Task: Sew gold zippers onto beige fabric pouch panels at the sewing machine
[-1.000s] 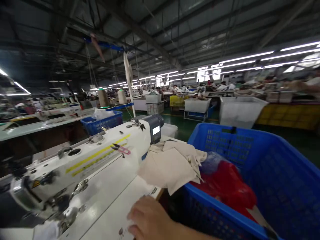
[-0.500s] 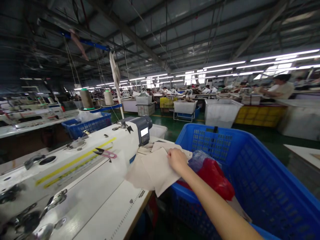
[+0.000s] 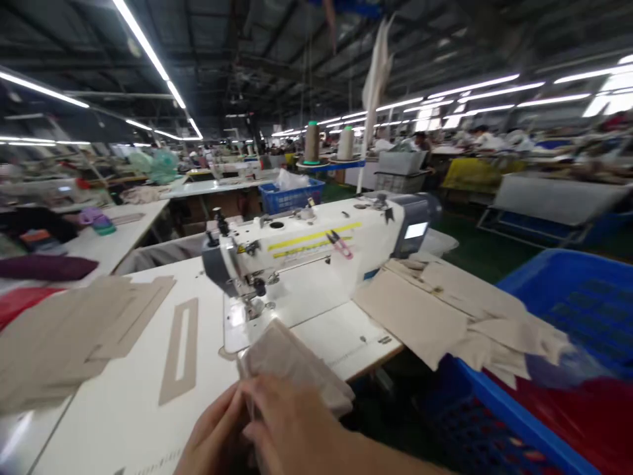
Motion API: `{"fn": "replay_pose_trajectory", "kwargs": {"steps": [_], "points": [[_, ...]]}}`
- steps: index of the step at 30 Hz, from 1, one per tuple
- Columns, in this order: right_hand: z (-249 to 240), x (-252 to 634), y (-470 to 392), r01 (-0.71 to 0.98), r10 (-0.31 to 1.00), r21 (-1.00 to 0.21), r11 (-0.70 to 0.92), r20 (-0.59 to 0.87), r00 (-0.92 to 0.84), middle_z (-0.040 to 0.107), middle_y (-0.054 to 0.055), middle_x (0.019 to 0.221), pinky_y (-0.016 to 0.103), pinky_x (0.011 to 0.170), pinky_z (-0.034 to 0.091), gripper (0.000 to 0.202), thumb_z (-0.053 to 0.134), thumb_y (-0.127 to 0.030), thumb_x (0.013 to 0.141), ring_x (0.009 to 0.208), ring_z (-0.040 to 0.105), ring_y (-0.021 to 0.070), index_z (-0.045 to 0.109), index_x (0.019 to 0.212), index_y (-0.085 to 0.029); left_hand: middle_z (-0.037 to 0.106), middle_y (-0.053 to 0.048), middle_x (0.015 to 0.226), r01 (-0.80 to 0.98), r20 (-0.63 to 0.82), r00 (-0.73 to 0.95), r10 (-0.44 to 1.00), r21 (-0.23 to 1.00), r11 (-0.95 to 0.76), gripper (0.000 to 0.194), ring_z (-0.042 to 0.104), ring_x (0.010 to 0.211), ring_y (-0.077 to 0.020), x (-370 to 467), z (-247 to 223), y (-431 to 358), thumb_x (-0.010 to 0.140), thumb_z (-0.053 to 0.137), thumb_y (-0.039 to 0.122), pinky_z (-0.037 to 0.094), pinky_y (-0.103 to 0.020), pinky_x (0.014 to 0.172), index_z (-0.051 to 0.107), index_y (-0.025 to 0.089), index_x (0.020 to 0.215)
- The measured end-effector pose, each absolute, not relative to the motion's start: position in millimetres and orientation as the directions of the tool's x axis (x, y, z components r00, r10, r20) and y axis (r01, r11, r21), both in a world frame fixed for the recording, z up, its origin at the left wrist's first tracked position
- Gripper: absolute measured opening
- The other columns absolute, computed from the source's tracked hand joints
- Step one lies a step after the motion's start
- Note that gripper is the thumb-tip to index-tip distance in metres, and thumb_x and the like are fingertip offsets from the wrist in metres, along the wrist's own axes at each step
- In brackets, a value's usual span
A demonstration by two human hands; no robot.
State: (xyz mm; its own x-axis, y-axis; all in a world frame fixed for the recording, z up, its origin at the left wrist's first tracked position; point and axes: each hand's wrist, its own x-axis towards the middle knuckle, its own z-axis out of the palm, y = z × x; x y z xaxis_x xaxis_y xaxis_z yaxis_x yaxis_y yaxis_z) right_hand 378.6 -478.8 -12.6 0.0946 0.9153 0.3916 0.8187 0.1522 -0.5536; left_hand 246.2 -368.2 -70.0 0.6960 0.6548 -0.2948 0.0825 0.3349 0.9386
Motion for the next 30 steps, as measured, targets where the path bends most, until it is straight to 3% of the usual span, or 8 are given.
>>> {"fn": "replay_pose_trajectory", "kwargs": {"steps": [3,6,8,11,15,19,25,30], "points": [[-31.0,386.4,-468.5,0.449,0.975,-0.891,0.072,0.158,0.157,0.056,0.01,0.124,0.034,0.096,0.044,0.04,0.04,-0.026,0.091,0.11,0.056,0.0184,0.041,0.131,-0.022,0.069,-0.01,0.095,-0.015,-0.341,0.716,0.609,0.865,0.502,0.056,0.063,0.09,-0.0274,249.2,-57.8,-364.7,0.062,0.074,0.053,0.05,-0.034,0.076,0.066,0.016,0.103],[-55.8,399.6,-463.9,0.262,0.962,-0.965,0.03,0.099,0.254,0.054,0.011,0.124,0.036,0.088,0.049,0.042,0.037,-0.027,0.091,0.098,0.063,0.0173,0.036,0.133,-0.022,0.07,-0.009,0.089,-0.024,-0.333,0.743,0.581,0.854,0.52,0.052,0.064,0.085,-0.0245,247.2,-51.9,-361.1,0.065,0.075,0.048,0.049,-0.031,0.074,0.066,0.014,0.103],[-68.4,403.9,-462.4,0.387,0.941,-0.922,0.018,0.147,0.305,0.056,0.011,0.118,0.036,0.084,0.05,0.043,0.041,-0.022,0.086,0.095,0.062,0.0183,0.04,0.129,-0.02,0.07,-0.008,0.087,-0.031,-0.309,0.755,0.578,0.864,0.502,0.05,0.064,0.084,-0.0236,244.1,-51.1,-361.6,0.067,0.073,0.047,0.048,-0.031,0.075,0.065,0.013,0.104],[-74.7,408.1,-459.4,0.743,0.867,-0.651,-0.157,0.269,0.419,0.06,0.011,0.101,0.04,0.083,0.047,0.031,0.053,-0.022,0.077,0.095,0.057,0.0254,0.054,0.107,-0.015,0.07,-0.008,0.087,-0.022,-0.3,0.742,0.6,0.883,0.469,0.048,0.063,0.084,-0.0232,240.1,-52.2,-363.3,0.068,0.072,0.046,0.048,-0.032,0.077,0.066,0.013,0.102],[-70.4,411.8,-453.5,0.819,0.833,-0.374,-0.435,0.178,0.524,0.059,0.007,0.076,0.035,0.069,0.044,0.016,0.062,-0.03,0.074,0.076,0.056,0.0244,0.055,0.079,-0.017,0.07,-0.006,0.08,0.026,-0.306,0.726,0.615,0.907,0.421,0.043,0.064,0.08,-0.0236,239.4,-54.1,-362.8,0.065,0.073,0.042,0.049,-0.032,0.073,0.067,0.013,0.096],[-65.9,413.6,-451.4,0.838,0.858,-0.367,-0.403,0.166,0.485,0.058,0.005,0.075,0.029,0.066,0.039,0.013,0.053,-0.028,0.08,0.075,0.056,0.0214,0.05,0.07,-0.02,0.068,-0.003,0.068,0.131,-0.272,0.677,0.684,0.959,0.251,0.026,0.064,0.072,-0.0219,243.0,-54.9,-357.7,0.069,0.066,0.037,0.05,-0.029,0.065,0.067,0.013,0.08],[-58.0,448.9,-454.5,0.706,0.791,-0.564,-0.428,0.144,0.595,0.052,0.0,0.06,0.026,0.058,0.034,0.018,0.042,-0.036,0.082,0.06,0.053,0.0188,0.044,0.071,-0.022,0.062,-0.002,0.054,0.292,-0.347,0.685,0.64,0.936,0.195,0.019,0.063,0.053,-0.017,253.8,-57.8,-337.0,0.076,0.056,0.032,0.054,-0.031,0.057,0.053,0.016,0.066],[-62.4,463.3,-455.1,0.68,0.807,-0.603,-0.417,0.099,0.582,0.057,0.0,0.062,0.027,0.061,0.037,0.018,0.044,-0.038,0.078,0.061,0.055,0.0188,0.049,0.072,-0.021,0.068,-0.01,0.078,0.369,-0.2,0.665,0.72,0.926,-0.083,0.027,0.067,0.07,-0.0228,244.8,-50.0,-327.6,0.081,0.052,0.033,0.055,-0.04,0.069,0.057,0.013,0.099]]}}
